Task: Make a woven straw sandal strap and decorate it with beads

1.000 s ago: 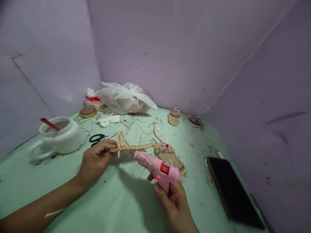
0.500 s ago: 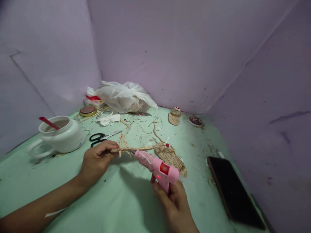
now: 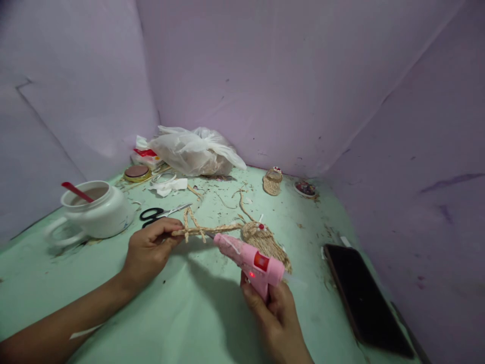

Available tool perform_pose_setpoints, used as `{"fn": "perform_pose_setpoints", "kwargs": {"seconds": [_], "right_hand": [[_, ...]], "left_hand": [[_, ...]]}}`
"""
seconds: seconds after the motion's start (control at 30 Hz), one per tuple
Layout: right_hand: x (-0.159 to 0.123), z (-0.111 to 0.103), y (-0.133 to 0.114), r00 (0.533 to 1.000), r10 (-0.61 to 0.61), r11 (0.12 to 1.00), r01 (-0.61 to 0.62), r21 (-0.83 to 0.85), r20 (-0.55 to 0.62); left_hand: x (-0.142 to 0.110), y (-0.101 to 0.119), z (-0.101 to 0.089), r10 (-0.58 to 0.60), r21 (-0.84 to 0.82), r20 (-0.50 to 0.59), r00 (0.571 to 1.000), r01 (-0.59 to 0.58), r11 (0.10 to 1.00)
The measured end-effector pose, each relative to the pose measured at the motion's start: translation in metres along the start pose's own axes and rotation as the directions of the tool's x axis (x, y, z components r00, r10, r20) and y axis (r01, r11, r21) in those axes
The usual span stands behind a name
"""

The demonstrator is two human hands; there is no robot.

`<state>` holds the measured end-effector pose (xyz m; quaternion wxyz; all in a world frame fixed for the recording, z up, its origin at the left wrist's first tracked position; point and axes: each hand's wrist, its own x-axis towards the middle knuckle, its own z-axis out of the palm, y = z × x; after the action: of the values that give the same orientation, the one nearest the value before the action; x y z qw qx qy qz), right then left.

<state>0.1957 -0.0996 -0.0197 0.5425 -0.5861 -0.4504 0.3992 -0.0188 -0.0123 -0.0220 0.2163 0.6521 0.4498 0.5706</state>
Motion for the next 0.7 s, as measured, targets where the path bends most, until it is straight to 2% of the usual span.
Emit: {"fn": "perform_pose_setpoints", "kwargs": {"seconds": [0.1, 0.27, 0.5, 0.6, 0.7], "right_hand": [[0.001, -0.003, 0.005, 0.999, -0.027, 1.000, 0.027, -0.009, 0.019], [0.004, -0.013, 0.018, 0.990, -0.074, 0.993, 0.084, -0.083, 0.120], [0.006, -0.010, 0.012, 0.991, -0.088, 0.994, 0.095, -0.060, 0.104], [0.003, -0.007, 0.006, 0.997, -0.064, 0.997, 0.066, -0.028, 0.052], [0.000, -0.006, 0.004, 0.994, -0.086, 0.992, 0.092, -0.089, 0.069]], "left_hand": [[0.000, 0.000, 0.000, 0.005, -0.003, 0.003, 1.000, -0.005, 1.000], [-0.001, -0.002, 0.001, 0.015, -0.001, -0.001, 1.000, -0.015, 1.000], [-0.002, -0.002, 0.001, 0.013, 0.007, -0.006, 1.000, -0.013, 1.000], [-0.002, -0.002, 0.001, 0.043, 0.020, -0.013, 0.999, -0.043, 0.999], [-0.002, -0.002, 0.002, 0.090, 0.038, -0.002, 0.996, -0.090, 0.995]]}}
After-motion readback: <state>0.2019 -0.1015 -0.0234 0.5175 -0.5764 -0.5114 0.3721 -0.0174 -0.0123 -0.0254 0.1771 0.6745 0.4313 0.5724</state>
